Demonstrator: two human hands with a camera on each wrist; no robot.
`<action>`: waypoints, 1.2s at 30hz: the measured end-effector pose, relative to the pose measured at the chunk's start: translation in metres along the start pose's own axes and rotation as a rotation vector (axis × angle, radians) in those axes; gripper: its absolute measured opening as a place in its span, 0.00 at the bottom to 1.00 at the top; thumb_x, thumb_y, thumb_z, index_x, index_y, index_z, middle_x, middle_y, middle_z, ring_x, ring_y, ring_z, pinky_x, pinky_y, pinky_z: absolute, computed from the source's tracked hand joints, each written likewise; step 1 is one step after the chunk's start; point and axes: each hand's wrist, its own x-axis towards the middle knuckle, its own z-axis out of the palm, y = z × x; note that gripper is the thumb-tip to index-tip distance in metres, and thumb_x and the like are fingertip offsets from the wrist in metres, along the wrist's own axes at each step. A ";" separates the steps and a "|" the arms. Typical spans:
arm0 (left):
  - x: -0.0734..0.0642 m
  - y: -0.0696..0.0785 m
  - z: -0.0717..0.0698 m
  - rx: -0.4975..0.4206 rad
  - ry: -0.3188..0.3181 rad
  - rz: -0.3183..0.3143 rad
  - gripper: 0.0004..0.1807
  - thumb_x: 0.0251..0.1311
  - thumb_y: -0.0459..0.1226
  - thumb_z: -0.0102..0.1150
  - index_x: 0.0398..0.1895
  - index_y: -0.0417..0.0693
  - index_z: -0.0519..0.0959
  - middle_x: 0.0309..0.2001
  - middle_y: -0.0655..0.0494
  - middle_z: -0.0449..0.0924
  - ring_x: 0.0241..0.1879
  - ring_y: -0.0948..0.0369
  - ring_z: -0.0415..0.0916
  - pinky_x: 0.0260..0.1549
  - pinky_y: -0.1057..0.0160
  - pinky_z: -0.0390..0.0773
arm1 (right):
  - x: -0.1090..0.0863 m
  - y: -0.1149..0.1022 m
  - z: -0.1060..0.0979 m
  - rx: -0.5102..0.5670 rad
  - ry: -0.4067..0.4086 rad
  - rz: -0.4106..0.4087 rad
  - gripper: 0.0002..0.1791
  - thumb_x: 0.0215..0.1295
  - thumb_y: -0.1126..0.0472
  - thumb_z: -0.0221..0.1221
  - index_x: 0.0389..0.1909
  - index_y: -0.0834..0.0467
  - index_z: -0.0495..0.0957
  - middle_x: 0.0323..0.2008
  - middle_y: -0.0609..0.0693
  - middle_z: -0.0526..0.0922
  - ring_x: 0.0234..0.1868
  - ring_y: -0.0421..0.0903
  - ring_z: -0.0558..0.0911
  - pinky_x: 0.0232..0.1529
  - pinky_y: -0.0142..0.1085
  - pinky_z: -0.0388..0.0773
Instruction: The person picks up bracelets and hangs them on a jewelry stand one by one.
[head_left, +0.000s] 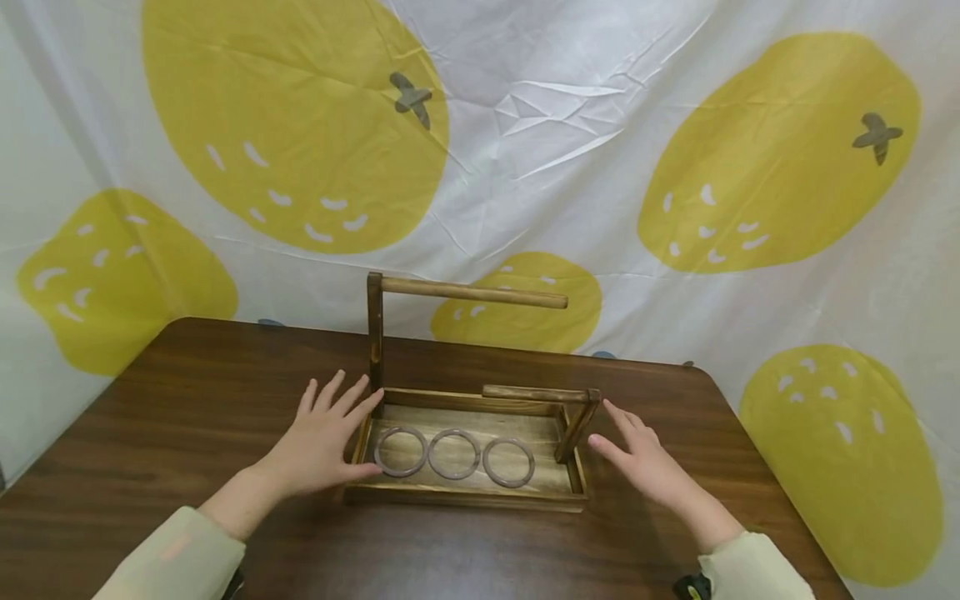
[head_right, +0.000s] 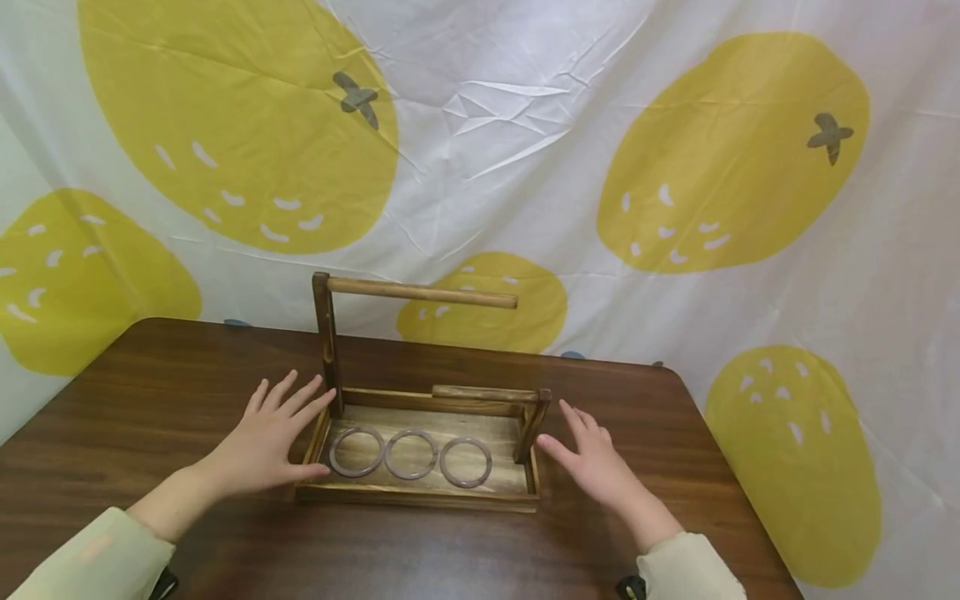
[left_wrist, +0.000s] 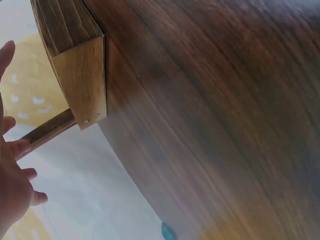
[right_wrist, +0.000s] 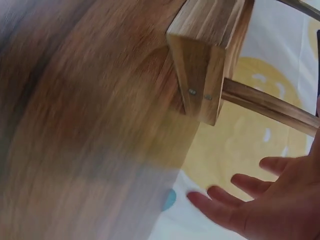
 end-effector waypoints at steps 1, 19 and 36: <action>0.001 0.000 0.001 0.002 0.002 0.009 0.52 0.41 0.58 0.69 0.69 0.45 0.61 0.69 0.39 0.57 0.68 0.36 0.48 0.61 0.30 0.47 | 0.001 0.000 0.000 0.049 -0.014 0.019 0.41 0.69 0.41 0.45 0.73 0.61 0.45 0.70 0.69 0.49 0.68 0.71 0.51 0.60 0.66 0.58; 0.027 0.010 0.008 -0.172 -0.149 -0.017 0.43 0.45 0.49 0.71 0.65 0.43 0.66 0.60 0.44 0.68 0.59 0.47 0.67 0.52 0.49 0.74 | 0.004 0.014 0.016 0.672 -0.184 0.189 0.38 0.70 0.52 0.50 0.70 0.70 0.47 0.66 0.74 0.56 0.57 0.60 0.73 0.48 0.47 0.79; 0.044 0.021 0.024 -0.163 -0.286 -0.083 0.41 0.43 0.47 0.71 0.62 0.41 0.69 0.52 0.47 0.73 0.51 0.50 0.71 0.45 0.52 0.77 | 0.005 0.027 0.032 0.804 -0.317 0.195 0.42 0.69 0.52 0.51 0.69 0.74 0.43 0.61 0.73 0.62 0.50 0.46 0.78 0.49 0.45 0.79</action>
